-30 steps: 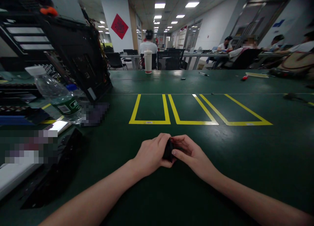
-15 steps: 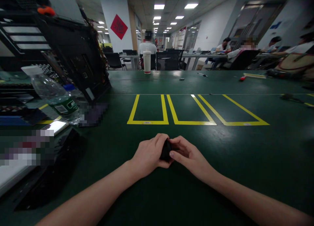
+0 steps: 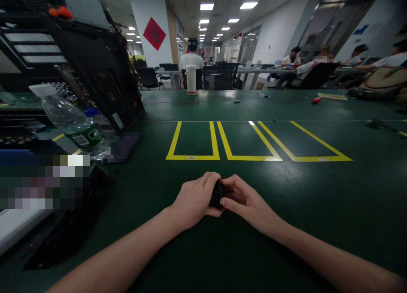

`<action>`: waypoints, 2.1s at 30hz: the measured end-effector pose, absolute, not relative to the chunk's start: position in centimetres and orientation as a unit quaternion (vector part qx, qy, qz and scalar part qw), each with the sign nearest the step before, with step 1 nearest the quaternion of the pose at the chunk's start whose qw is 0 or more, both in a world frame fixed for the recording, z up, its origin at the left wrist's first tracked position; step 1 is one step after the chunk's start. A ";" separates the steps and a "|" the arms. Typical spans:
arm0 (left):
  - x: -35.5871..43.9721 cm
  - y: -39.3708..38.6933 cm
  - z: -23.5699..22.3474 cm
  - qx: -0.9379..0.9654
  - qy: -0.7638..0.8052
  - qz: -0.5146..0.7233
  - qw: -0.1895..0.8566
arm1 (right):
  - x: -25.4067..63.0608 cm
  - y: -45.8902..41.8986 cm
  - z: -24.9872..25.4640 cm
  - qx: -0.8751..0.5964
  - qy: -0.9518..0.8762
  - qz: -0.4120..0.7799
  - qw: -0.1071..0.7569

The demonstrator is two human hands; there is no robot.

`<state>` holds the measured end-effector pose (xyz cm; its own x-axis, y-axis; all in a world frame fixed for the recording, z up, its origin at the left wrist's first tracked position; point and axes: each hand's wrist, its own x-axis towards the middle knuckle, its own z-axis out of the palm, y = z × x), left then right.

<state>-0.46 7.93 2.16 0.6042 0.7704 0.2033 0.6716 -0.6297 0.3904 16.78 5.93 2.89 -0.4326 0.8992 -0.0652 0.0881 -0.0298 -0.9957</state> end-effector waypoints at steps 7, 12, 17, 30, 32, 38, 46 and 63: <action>-0.3 7.6 2.6 0.889 0.395 0.182 0.145 | 17.0 6.4 2.7 -0.417 -0.594 0.603 0.331; -0.3 7.7 2.4 0.889 0.397 0.186 0.130 | 17.1 6.6 2.4 -0.386 -0.595 0.624 0.329; -0.3 7.7 2.2 0.897 0.386 0.183 0.113 | 17.2 6.4 2.1 -0.342 -0.604 0.634 0.342; -0.2 7.6 2.3 0.893 0.392 0.180 0.131 | 17.3 6.4 2.3 -0.389 -0.610 0.614 0.315; -0.3 7.6 2.2 0.892 0.394 0.183 0.128 | 17.3 6.2 2.3 -0.367 -0.613 0.618 0.328; -0.3 7.7 2.0 0.890 0.393 0.188 0.133 | 17.3 6.1 2.4 -0.406 -0.612 0.599 0.319; -0.2 7.7 2.1 0.892 0.395 0.185 0.117 | 17.3 6.2 2.4 -0.369 -0.619 0.612 0.327; -0.2 7.5 2.2 0.897 0.387 0.184 0.111 | 17.7 6.2 2.5 -0.352 -0.626 0.619 0.318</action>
